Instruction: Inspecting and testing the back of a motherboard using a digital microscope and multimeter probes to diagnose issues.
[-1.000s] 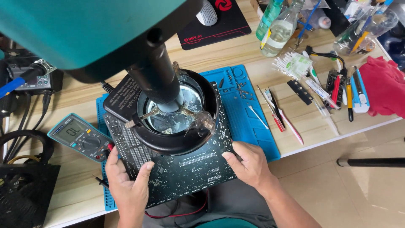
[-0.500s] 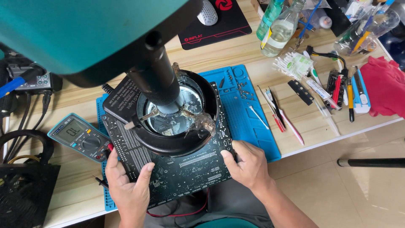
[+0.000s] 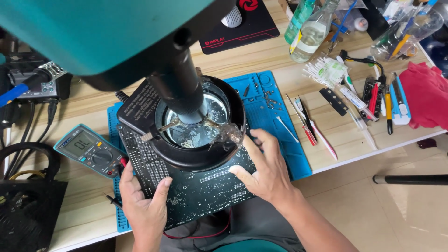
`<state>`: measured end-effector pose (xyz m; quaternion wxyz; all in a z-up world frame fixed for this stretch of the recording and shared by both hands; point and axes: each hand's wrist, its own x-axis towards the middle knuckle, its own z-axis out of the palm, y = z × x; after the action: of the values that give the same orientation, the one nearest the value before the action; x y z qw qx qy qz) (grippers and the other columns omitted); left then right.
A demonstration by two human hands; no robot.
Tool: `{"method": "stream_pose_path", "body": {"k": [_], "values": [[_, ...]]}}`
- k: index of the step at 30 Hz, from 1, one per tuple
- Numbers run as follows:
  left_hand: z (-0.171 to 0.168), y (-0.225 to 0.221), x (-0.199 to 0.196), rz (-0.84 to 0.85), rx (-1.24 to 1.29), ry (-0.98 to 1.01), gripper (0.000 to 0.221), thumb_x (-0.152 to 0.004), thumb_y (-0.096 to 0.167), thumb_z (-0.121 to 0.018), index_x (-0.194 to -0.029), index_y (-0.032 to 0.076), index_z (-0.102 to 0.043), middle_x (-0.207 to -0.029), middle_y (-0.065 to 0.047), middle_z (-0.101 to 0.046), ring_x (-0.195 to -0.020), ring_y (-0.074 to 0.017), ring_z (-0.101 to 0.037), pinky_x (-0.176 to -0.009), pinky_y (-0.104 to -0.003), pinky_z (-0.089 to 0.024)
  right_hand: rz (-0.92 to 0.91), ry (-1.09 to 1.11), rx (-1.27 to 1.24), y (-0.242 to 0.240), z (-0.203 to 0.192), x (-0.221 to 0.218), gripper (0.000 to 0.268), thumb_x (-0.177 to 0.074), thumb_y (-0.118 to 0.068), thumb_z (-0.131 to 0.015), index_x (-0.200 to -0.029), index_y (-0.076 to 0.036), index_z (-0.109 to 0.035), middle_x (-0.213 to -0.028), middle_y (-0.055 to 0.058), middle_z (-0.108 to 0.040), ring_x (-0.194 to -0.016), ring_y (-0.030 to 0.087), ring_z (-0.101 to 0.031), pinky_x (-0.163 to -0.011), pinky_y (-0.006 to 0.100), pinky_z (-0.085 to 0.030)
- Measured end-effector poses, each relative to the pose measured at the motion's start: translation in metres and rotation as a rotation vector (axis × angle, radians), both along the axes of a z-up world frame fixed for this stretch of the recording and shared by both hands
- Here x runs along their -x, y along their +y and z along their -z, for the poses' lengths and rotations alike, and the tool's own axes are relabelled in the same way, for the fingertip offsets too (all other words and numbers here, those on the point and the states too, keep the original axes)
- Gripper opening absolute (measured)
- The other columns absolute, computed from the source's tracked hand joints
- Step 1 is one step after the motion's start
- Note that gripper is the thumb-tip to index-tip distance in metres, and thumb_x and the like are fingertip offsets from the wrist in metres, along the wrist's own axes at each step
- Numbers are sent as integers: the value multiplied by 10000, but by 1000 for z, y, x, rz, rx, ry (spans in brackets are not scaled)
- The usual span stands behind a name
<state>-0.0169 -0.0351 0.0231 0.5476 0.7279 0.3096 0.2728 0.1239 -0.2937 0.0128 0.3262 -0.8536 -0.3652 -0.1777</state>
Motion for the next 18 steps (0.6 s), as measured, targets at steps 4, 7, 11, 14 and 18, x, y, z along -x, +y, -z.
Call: {"method": "stream_pose_path", "body": {"k": [4,7,11,14,18], "values": [[-2,1,0,-15,23,14,977,-828,168,-863,-1674,30,-395,-1495,-163,-672,-1298,-210,-673,-1088,-332,-555,11,21,22,9,0,-9,725,-929,-514,-794,-1449,-29,-652,-1380,231,-478,-1193,398,-549,-1057,498,-533],[-3,2,-1,-17,51,33,975,-826,183,-865,-1674,49,-404,-1469,-137,-693,-1267,-192,-686,-1065,-323,-567,-28,56,-28,13,-5,-9,573,-1003,-490,-713,-1346,-32,-719,-1382,244,-482,-1178,396,-567,-1068,502,-530],[-9,1,-4,-20,80,61,953,-823,184,-863,-1667,78,-432,-1429,-106,-723,-1210,-168,-702,-1045,-309,-563,-14,76,-64,16,-9,-8,455,-966,-312,-792,-1338,-56,-739,-1447,243,-520,-1200,379,-613,-1088,499,-559],[-7,2,-4,-25,62,74,936,-826,169,-864,-1659,91,-444,-1433,-107,-730,-1225,-174,-706,-1061,-312,-559,-8,35,-52,17,-9,-9,441,-977,-365,-773,-1296,-62,-755,-1432,255,-534,-1221,399,-574,-1092,508,-522],[-6,2,-5,-23,47,80,954,-820,204,-868,-1663,89,-438,-1442,-97,-729,-1242,-166,-698,-1075,-310,-545,18,38,-46,17,-12,-8,494,-1041,-473,-680,-1375,-115,-743,-1502,245,-469,-1327,458,-547,-1068,548,-546]]}}
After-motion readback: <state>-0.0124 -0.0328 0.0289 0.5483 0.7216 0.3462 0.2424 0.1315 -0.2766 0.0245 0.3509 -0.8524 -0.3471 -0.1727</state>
